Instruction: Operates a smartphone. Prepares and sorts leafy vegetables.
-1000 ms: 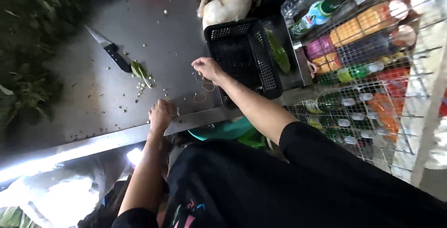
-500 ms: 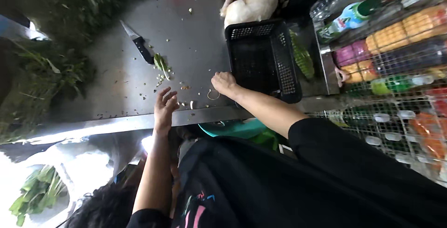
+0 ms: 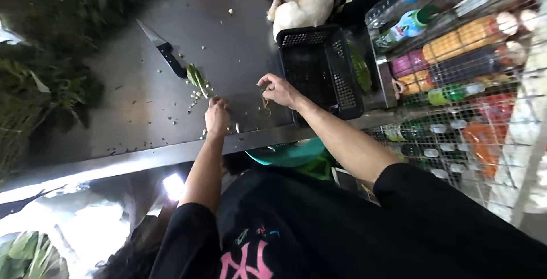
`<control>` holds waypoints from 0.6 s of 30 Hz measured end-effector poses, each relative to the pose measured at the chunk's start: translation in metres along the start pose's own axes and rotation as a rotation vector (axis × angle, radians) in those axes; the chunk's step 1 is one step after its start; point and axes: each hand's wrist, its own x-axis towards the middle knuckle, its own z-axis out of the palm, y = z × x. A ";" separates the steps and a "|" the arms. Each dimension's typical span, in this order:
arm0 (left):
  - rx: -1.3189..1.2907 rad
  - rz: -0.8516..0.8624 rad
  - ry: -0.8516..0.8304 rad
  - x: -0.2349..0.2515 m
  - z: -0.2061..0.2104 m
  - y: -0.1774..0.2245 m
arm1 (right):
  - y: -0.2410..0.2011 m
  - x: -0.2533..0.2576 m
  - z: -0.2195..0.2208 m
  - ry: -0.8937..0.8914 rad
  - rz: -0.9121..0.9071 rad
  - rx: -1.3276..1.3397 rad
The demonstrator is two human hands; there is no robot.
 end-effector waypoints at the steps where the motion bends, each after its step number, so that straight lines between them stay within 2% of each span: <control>1: 0.003 0.019 -0.006 0.005 0.002 -0.006 | 0.001 -0.007 0.003 0.003 0.020 0.112; 4: -0.042 0.119 -0.023 0.012 0.005 -0.023 | 0.011 -0.018 0.018 0.056 0.098 0.432; 6: -0.152 0.158 -0.020 0.007 0.001 -0.024 | 0.020 -0.024 0.028 0.113 0.142 0.447; 10: -0.288 0.082 -0.045 -0.019 -0.022 -0.018 | 0.023 -0.033 0.045 0.251 0.202 -0.093; 13: -0.318 0.030 -0.134 -0.033 -0.044 -0.019 | 0.020 -0.026 0.051 0.271 0.278 -0.199; 18: -0.394 0.110 -0.223 -0.048 -0.055 -0.044 | 0.033 -0.030 0.072 0.294 0.331 -0.391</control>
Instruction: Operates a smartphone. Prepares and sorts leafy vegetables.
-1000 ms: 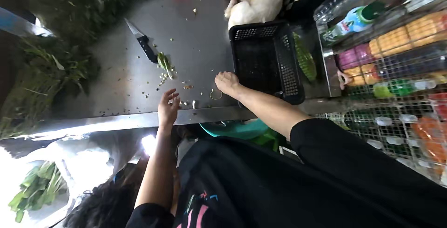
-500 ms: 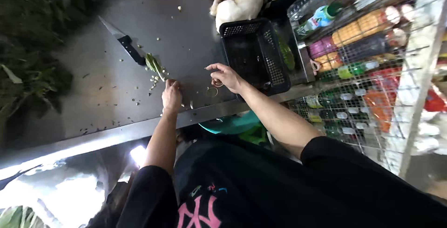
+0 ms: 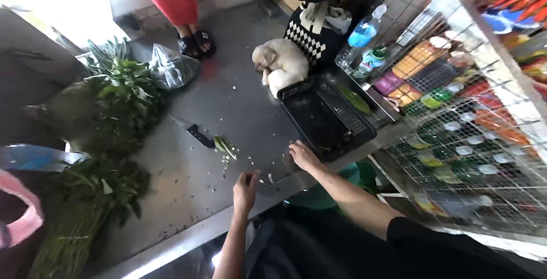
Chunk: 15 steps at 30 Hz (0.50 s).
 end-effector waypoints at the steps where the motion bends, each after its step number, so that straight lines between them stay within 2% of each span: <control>1: -0.015 0.014 0.007 -0.002 -0.003 -0.004 | 0.001 -0.003 0.005 0.007 -0.026 -0.032; 3: -0.037 0.022 0.028 -0.004 -0.008 -0.009 | 0.000 -0.007 0.013 0.040 -0.079 -0.099; 7: -0.208 0.077 0.063 -0.009 -0.010 -0.019 | -0.007 -0.012 0.015 -0.015 -0.011 -0.094; 11: -0.330 0.153 0.057 -0.012 -0.018 -0.007 | -0.030 -0.027 -0.008 -0.022 0.005 0.211; 15: -0.381 0.062 0.048 -0.023 -0.015 0.005 | -0.024 -0.036 -0.011 -0.089 -0.115 0.503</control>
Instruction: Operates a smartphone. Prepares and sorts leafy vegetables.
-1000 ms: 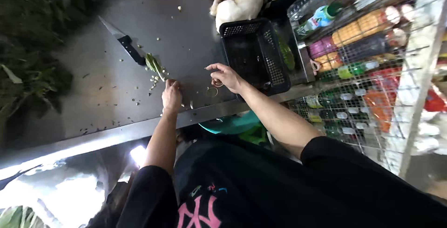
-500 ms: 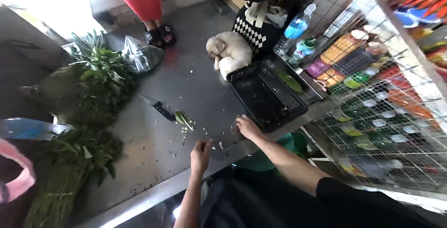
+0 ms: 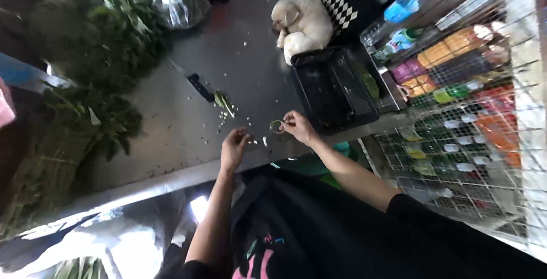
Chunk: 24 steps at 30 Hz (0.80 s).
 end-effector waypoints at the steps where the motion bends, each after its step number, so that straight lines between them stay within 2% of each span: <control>1: -0.035 -0.006 0.001 -0.002 0.004 0.001 | 0.005 0.001 -0.001 -0.011 -0.035 0.109; 4: -0.121 0.038 0.000 -0.009 0.021 0.005 | 0.019 -0.001 -0.007 -0.106 -0.112 0.477; 6: -0.175 0.089 0.001 -0.017 0.040 0.006 | 0.018 -0.012 -0.018 -0.261 -0.147 0.581; 9: -0.202 0.122 0.011 -0.035 0.081 0.013 | 0.013 -0.040 -0.040 -0.425 -0.277 0.352; 11: -0.188 0.102 0.049 -0.050 0.116 0.020 | 0.023 -0.057 -0.049 -0.392 -0.375 0.153; 14: -0.086 0.027 0.097 -0.065 0.167 0.027 | 0.052 -0.071 -0.073 -0.352 -0.422 0.059; 18: 0.182 -0.020 -0.156 -0.080 0.204 0.034 | 0.086 -0.085 -0.115 -0.518 -0.300 0.088; 21: 0.260 -0.028 -0.261 -0.081 0.219 0.042 | 0.109 -0.095 -0.137 -0.560 -0.138 0.409; 24: 0.081 0.107 -0.436 -0.075 0.226 0.035 | 0.125 -0.099 -0.153 -0.664 -0.165 0.756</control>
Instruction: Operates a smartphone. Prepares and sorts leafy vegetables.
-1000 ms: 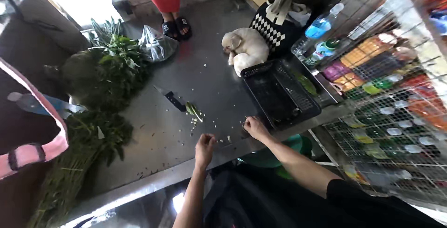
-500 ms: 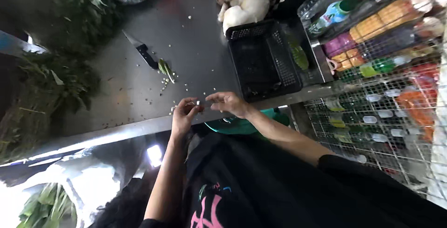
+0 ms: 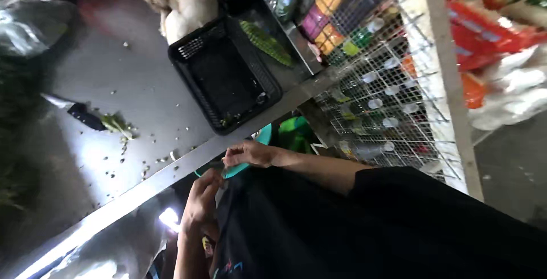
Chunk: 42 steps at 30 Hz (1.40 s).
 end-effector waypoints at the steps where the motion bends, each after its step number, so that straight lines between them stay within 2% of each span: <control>1: -0.066 0.063 -0.053 0.005 0.003 -0.003 | -0.002 -0.004 -0.004 -0.062 -0.041 0.044; 4: -0.133 0.109 -0.101 0.017 0.018 -0.001 | -0.009 -0.018 -0.014 -0.146 -0.134 0.061; 9: 0.011 -0.034 -0.082 0.039 0.039 0.016 | -0.022 -0.039 -0.030 -0.140 -0.210 0.047; 13: 0.163 0.060 -0.022 0.055 0.053 0.032 | -0.031 -0.045 -0.032 -0.071 -0.307 0.044; 15: 0.315 0.102 0.077 0.061 0.056 0.035 | -0.035 -0.045 -0.034 0.056 -0.315 -0.061; 17: 0.512 0.072 0.260 0.062 0.057 0.038 | -0.035 -0.045 -0.038 0.177 -0.296 -0.171; 19: 0.582 0.015 0.411 0.061 0.053 0.038 | -0.033 -0.043 -0.042 0.214 -0.354 -0.053; 21: 0.502 0.026 0.453 0.061 0.048 0.036 | -0.038 -0.036 -0.036 0.179 -0.473 0.132; 23: 0.308 0.102 0.419 0.062 0.052 0.038 | -0.048 -0.029 -0.023 0.086 -0.543 0.205; 26: 0.087 0.197 0.448 0.062 0.063 0.043 | -0.060 -0.017 -0.014 -0.017 -0.492 0.110; 29: -0.001 0.159 0.541 0.056 0.059 0.041 | -0.060 -0.009 -0.024 0.003 -0.419 -0.083; 32: -0.199 0.160 0.369 0.042 0.045 0.032 | -0.050 -0.007 -0.040 0.012 -0.293 -0.148; 34: -0.322 0.190 0.188 0.038 0.042 0.034 | -0.047 -0.007 -0.039 -0.056 -0.191 -0.183; 36: -0.374 0.211 0.078 0.032 0.043 0.037 | -0.038 -0.004 -0.027 -0.131 -0.120 -0.218; 39: -0.355 0.202 0.061 0.028 0.049 0.038 | -0.020 0.005 -0.019 -0.127 -0.161 -0.392; 42: -0.404 0.161 0.098 0.025 0.050 0.016 | -0.028 -0.011 -0.034 -0.038 -0.056 -0.435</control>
